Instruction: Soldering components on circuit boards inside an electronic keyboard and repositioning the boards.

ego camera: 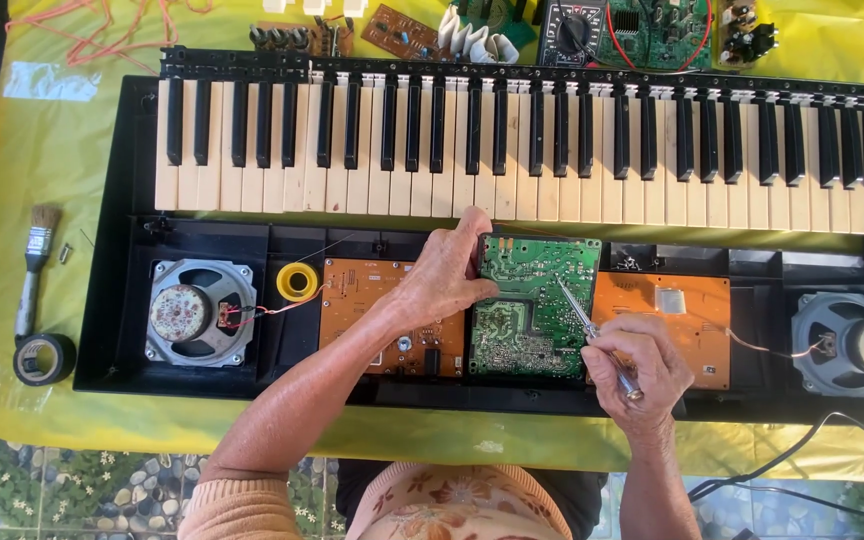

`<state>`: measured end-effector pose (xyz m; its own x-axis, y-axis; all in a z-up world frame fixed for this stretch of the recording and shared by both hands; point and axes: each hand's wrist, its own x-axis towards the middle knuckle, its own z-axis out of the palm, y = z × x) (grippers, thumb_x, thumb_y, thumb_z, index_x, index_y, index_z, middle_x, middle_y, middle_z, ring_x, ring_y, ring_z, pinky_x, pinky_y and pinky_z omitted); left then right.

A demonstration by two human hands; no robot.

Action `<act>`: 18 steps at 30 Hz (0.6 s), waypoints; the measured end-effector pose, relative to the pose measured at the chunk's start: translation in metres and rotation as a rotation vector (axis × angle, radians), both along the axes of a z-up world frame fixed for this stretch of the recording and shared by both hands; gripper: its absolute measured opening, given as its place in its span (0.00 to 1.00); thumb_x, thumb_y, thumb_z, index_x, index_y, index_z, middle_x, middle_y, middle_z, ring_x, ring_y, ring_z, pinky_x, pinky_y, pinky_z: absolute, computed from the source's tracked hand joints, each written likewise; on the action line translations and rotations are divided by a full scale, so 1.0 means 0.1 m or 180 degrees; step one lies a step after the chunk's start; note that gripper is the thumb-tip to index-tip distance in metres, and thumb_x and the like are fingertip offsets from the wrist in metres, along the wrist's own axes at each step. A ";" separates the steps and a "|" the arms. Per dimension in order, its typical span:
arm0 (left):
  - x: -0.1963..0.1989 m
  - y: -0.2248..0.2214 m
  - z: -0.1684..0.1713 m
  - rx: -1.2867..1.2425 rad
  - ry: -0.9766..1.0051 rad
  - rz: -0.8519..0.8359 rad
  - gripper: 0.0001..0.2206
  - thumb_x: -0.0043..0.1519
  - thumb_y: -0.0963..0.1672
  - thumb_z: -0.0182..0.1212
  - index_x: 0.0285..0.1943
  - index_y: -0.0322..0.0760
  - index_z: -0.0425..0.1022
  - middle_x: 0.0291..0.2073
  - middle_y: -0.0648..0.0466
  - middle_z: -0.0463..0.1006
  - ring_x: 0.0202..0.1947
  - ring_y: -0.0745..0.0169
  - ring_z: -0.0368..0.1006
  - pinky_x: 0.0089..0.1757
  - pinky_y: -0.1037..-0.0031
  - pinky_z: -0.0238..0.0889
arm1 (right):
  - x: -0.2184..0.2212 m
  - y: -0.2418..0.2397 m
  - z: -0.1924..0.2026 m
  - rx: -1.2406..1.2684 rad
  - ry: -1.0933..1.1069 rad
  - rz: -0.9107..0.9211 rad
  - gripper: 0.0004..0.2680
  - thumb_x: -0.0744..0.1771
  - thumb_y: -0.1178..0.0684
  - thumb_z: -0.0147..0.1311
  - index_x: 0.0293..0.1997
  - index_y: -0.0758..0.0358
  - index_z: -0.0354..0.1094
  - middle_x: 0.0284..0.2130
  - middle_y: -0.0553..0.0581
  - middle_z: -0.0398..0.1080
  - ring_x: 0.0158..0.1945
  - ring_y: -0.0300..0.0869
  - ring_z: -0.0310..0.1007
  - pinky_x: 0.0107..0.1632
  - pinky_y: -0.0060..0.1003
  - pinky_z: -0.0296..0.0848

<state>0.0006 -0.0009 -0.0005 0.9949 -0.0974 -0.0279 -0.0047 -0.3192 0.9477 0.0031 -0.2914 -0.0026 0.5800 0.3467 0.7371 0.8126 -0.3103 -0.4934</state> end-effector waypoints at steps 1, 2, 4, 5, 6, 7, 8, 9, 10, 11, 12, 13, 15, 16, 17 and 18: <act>0.00 0.01 0.01 0.0002 0.0000 -0.0010 0.26 0.49 0.35 0.73 0.51 0.38 0.60 0.22 0.43 0.74 0.24 0.45 0.76 0.32 0.61 0.71 | 0.00 0.01 0.01 0.0002 0.0000 -0.0010 0.08 0.68 0.52 0.64 0.32 0.63 0.74 0.30 0.58 0.73 0.34 0.51 0.77 0.40 0.39 0.77; -0.01 0.01 0.01 0.0020 0.0018 -0.0006 0.27 0.49 0.36 0.73 0.51 0.38 0.60 0.22 0.43 0.74 0.24 0.45 0.76 0.32 0.61 0.70 | -0.01 0.01 0.01 -0.0016 0.0034 0.0006 0.08 0.68 0.52 0.64 0.32 0.63 0.74 0.30 0.58 0.73 0.34 0.51 0.77 0.40 0.39 0.77; -0.01 0.01 0.00 0.0036 0.0036 -0.0013 0.27 0.48 0.36 0.74 0.52 0.37 0.60 0.22 0.43 0.74 0.24 0.45 0.76 0.32 0.60 0.70 | -0.01 0.00 0.03 -0.0036 0.0068 0.0011 0.07 0.68 0.53 0.64 0.32 0.63 0.74 0.30 0.58 0.73 0.34 0.51 0.78 0.41 0.39 0.77; -0.01 0.01 0.00 -0.0011 0.0044 -0.0012 0.27 0.48 0.36 0.74 0.51 0.37 0.60 0.22 0.43 0.74 0.24 0.45 0.76 0.32 0.60 0.71 | -0.01 0.00 0.03 -0.0049 0.0064 0.0032 0.07 0.68 0.54 0.63 0.32 0.64 0.74 0.30 0.58 0.73 0.34 0.52 0.78 0.41 0.40 0.77; -0.01 0.01 -0.01 -0.0056 0.0053 -0.0009 0.26 0.48 0.36 0.73 0.51 0.37 0.60 0.22 0.43 0.73 0.24 0.45 0.76 0.33 0.61 0.71 | 0.00 0.00 0.04 -0.0061 0.0062 0.0055 0.07 0.68 0.54 0.63 0.33 0.64 0.73 0.30 0.58 0.72 0.34 0.52 0.78 0.41 0.41 0.77; -0.01 0.02 0.00 -0.0057 0.0054 -0.0017 0.26 0.48 0.36 0.73 0.51 0.37 0.60 0.22 0.43 0.73 0.24 0.45 0.76 0.33 0.61 0.71 | 0.00 0.00 0.05 -0.0063 0.0063 0.0047 0.07 0.68 0.54 0.63 0.33 0.64 0.73 0.30 0.58 0.72 0.34 0.52 0.78 0.41 0.41 0.77; -0.01 0.02 0.01 -0.0062 0.0065 -0.0010 0.27 0.48 0.36 0.73 0.51 0.38 0.60 0.22 0.44 0.74 0.25 0.47 0.76 0.34 0.62 0.71 | 0.00 0.01 0.06 -0.0059 0.0072 0.0055 0.07 0.68 0.55 0.62 0.32 0.64 0.73 0.29 0.58 0.72 0.33 0.52 0.77 0.40 0.41 0.77; 0.00 0.02 0.02 -0.0067 0.0077 -0.0003 0.27 0.48 0.36 0.73 0.52 0.38 0.61 0.22 0.45 0.74 0.25 0.50 0.76 0.35 0.62 0.71 | 0.00 0.02 0.06 -0.0055 0.0081 0.0064 0.07 0.68 0.55 0.62 0.32 0.65 0.72 0.28 0.58 0.71 0.32 0.53 0.76 0.40 0.41 0.77; -0.01 0.02 0.02 -0.0069 0.0078 -0.0012 0.27 0.48 0.36 0.73 0.52 0.38 0.61 0.22 0.45 0.74 0.25 0.50 0.76 0.35 0.62 0.71 | 0.00 0.01 0.05 -0.0057 0.0081 0.0054 0.07 0.68 0.55 0.62 0.32 0.65 0.72 0.28 0.58 0.71 0.32 0.53 0.76 0.40 0.41 0.77; -0.01 0.02 0.01 -0.0074 0.0083 -0.0006 0.27 0.48 0.36 0.73 0.52 0.39 0.61 0.22 0.46 0.74 0.25 0.50 0.77 0.35 0.63 0.71 | 0.00 0.00 0.04 -0.0061 0.0109 0.0066 0.07 0.68 0.56 0.63 0.32 0.65 0.73 0.29 0.59 0.71 0.33 0.53 0.76 0.39 0.42 0.77; -0.02 0.02 0.01 -0.0079 0.0090 -0.0003 0.27 0.48 0.37 0.73 0.53 0.39 0.61 0.22 0.47 0.73 0.25 0.50 0.77 0.35 0.64 0.72 | 0.00 -0.01 0.03 -0.0064 0.0138 0.0074 0.06 0.68 0.56 0.63 0.32 0.65 0.73 0.29 0.59 0.71 0.33 0.53 0.76 0.39 0.42 0.77; -0.02 0.02 0.02 -0.0080 0.0092 -0.0016 0.27 0.48 0.37 0.73 0.53 0.39 0.61 0.22 0.47 0.73 0.25 0.50 0.77 0.35 0.64 0.72 | 0.00 0.00 0.04 -0.0065 0.0139 0.0061 0.06 0.68 0.56 0.63 0.32 0.65 0.73 0.29 0.59 0.71 0.33 0.53 0.76 0.39 0.42 0.77; -0.01 0.02 0.04 0.0041 0.0137 -0.0025 0.27 0.48 0.37 0.73 0.53 0.39 0.61 0.22 0.47 0.74 0.25 0.48 0.77 0.34 0.63 0.71 | -0.01 0.02 0.07 -0.0046 0.0141 0.0064 0.06 0.68 0.56 0.63 0.32 0.64 0.73 0.29 0.59 0.72 0.33 0.52 0.76 0.39 0.42 0.77; -0.01 0.03 0.03 0.0038 0.0136 -0.0037 0.27 0.48 0.37 0.73 0.53 0.39 0.61 0.22 0.47 0.74 0.25 0.48 0.77 0.34 0.63 0.71 | -0.01 0.02 0.06 -0.0050 0.0141 0.0052 0.06 0.68 0.56 0.63 0.32 0.64 0.73 0.29 0.59 0.72 0.33 0.52 0.76 0.39 0.42 0.77; -0.01 0.03 0.03 0.0080 0.0169 -0.0018 0.27 0.48 0.36 0.71 0.53 0.39 0.61 0.22 0.48 0.74 0.25 0.49 0.77 0.34 0.64 0.72 | -0.01 0.02 0.06 -0.0042 0.0168 0.0047 0.06 0.68 0.56 0.63 0.32 0.64 0.73 0.30 0.59 0.72 0.32 0.52 0.76 0.39 0.42 0.77; -0.01 0.03 0.03 0.0116 0.0201 0.0001 0.26 0.48 0.36 0.69 0.53 0.39 0.61 0.22 0.48 0.73 0.25 0.49 0.78 0.35 0.65 0.72 | -0.01 0.01 0.05 -0.0039 0.0195 0.0043 0.06 0.68 0.56 0.63 0.32 0.64 0.73 0.30 0.59 0.72 0.32 0.52 0.76 0.38 0.42 0.77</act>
